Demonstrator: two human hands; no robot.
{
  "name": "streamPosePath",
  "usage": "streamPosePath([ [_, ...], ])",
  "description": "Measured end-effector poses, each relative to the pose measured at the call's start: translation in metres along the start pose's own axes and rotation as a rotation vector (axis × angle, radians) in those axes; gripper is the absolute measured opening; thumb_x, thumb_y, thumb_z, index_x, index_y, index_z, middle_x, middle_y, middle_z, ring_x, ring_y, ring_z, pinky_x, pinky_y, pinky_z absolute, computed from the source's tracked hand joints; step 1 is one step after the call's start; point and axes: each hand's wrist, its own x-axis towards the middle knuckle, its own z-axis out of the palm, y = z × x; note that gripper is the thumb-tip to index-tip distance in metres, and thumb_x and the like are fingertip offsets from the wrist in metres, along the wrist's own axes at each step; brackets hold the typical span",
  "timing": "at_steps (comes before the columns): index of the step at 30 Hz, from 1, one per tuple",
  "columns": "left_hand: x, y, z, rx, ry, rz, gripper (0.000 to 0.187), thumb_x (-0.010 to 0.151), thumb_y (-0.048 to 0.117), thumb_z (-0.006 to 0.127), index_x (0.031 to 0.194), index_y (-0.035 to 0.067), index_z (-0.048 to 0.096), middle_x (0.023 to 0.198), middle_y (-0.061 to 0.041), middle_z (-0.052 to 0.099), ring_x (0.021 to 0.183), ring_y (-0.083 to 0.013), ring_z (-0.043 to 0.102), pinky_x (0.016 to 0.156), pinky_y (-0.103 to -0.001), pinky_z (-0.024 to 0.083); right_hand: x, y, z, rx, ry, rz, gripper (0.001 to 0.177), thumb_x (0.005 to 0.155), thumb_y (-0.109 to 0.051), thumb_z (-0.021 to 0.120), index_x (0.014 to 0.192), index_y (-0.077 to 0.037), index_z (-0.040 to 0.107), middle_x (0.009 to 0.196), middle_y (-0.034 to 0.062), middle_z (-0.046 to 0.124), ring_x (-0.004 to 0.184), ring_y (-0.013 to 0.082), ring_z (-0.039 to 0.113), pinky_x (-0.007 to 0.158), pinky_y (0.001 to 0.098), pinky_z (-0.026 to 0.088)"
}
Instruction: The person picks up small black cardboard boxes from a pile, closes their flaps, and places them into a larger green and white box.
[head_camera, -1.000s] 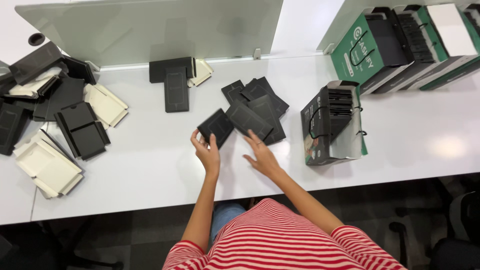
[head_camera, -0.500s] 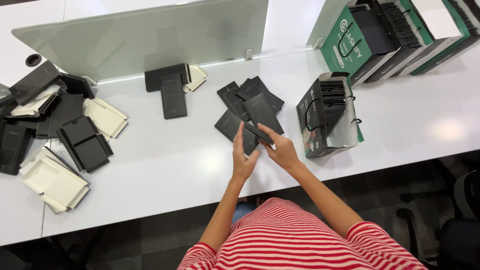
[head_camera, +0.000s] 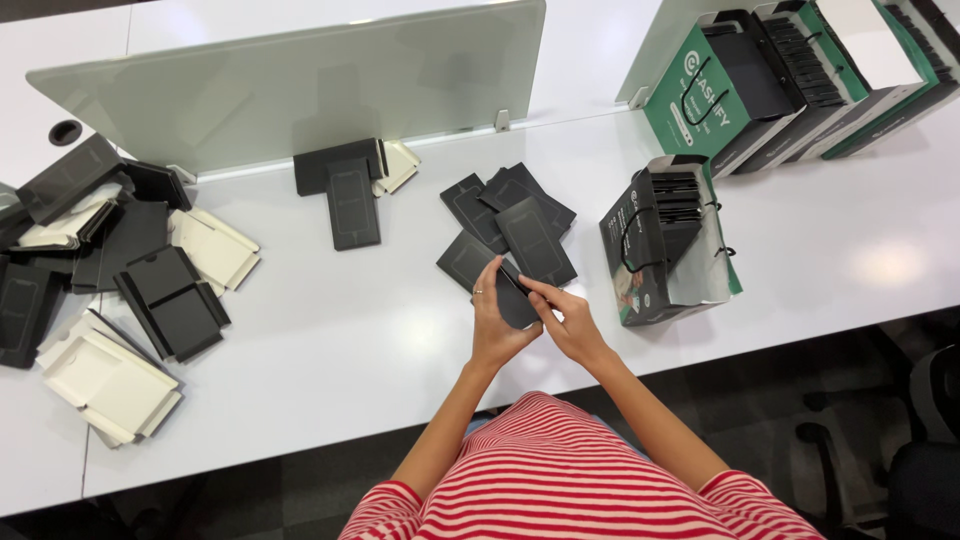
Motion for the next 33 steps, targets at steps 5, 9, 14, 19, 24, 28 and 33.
streamPosePath([
  [5,0.006,-0.01,-0.01,0.027,-0.014,0.048,0.107,0.057,0.007,0.083,0.152,0.008,0.035,0.152,-0.015,0.043,0.144,-0.0382,0.038,0.116,-0.048,0.039,0.017,-0.006,-0.003,-0.079,0.007,-0.095,0.028,0.092,-0.01,0.073,0.119,-0.003,0.074,0.105,0.0151,0.079,0.089,0.0213,0.079,0.08,0.0301,0.064],
  [9,0.014,-0.019,-0.016,0.086,-0.032,0.14,0.104,0.057,0.003,0.081,0.152,0.01,0.04,0.153,-0.011,0.045,0.147,-0.0364,0.038,0.125,-0.051,0.032,0.032,-0.019,-0.008,-0.182,-0.117,-0.014,0.036,0.084,-0.009,0.076,0.119,0.001,0.072,0.097,0.0177,0.078,0.09,0.0248,0.08,0.079,0.0312,0.063],
  [14,0.02,-0.023,-0.021,0.105,-0.049,0.152,0.103,0.057,0.002,0.08,0.152,0.013,0.042,0.154,-0.009,0.044,0.148,-0.0363,0.038,0.126,-0.052,0.033,0.046,-0.033,-0.005,-0.189,-0.145,0.065,0.044,0.081,-0.01,0.076,0.123,0.002,0.068,0.094,0.019,0.078,0.085,0.024,0.08,0.078,0.0313,0.064],
  [19,0.027,-0.021,-0.023,0.022,-0.073,0.172,0.11,0.056,0.008,0.085,0.153,0.007,0.033,0.156,-0.013,0.037,0.147,-0.0387,0.033,0.122,-0.052,0.033,0.05,-0.042,0.0,-0.198,-0.084,0.062,0.052,0.075,-0.01,0.077,0.125,0.001,0.068,0.084,0.018,0.078,0.077,0.0218,0.08,0.073,0.0303,0.064],
  [24,0.035,-0.023,-0.026,0.04,-0.077,0.201,0.115,0.054,0.021,0.096,0.152,0.007,0.037,0.154,-0.012,0.042,0.147,-0.0377,0.036,0.124,-0.053,0.032,0.055,-0.052,-0.008,-0.021,-0.104,0.197,0.057,0.073,-0.006,0.077,0.128,0.003,0.067,0.083,0.014,0.079,0.072,0.0144,0.078,0.063,0.0267,0.064],
  [28,0.042,-0.023,-0.021,-0.001,-0.085,0.219,0.114,0.059,0.034,0.101,0.153,0.01,0.041,0.156,-0.009,0.045,0.15,-0.0342,0.039,0.125,-0.049,0.038,0.058,-0.058,-0.021,-0.007,-0.104,0.192,0.057,0.074,-0.004,0.077,0.129,0.004,0.067,0.081,0.0133,0.08,0.071,0.0138,0.078,0.063,0.0264,0.064],
  [33,0.05,-0.013,-0.014,-0.02,-0.117,0.258,0.118,0.055,0.037,0.102,0.152,0.011,0.042,0.155,-0.009,0.047,0.148,-0.0336,0.041,0.124,-0.049,0.039,0.059,-0.052,-0.046,0.092,-0.108,0.187,0.055,0.076,0.002,0.075,0.13,0.004,0.068,0.08,0.0124,0.079,0.07,0.0085,0.071,0.064,0.0244,0.06],
])
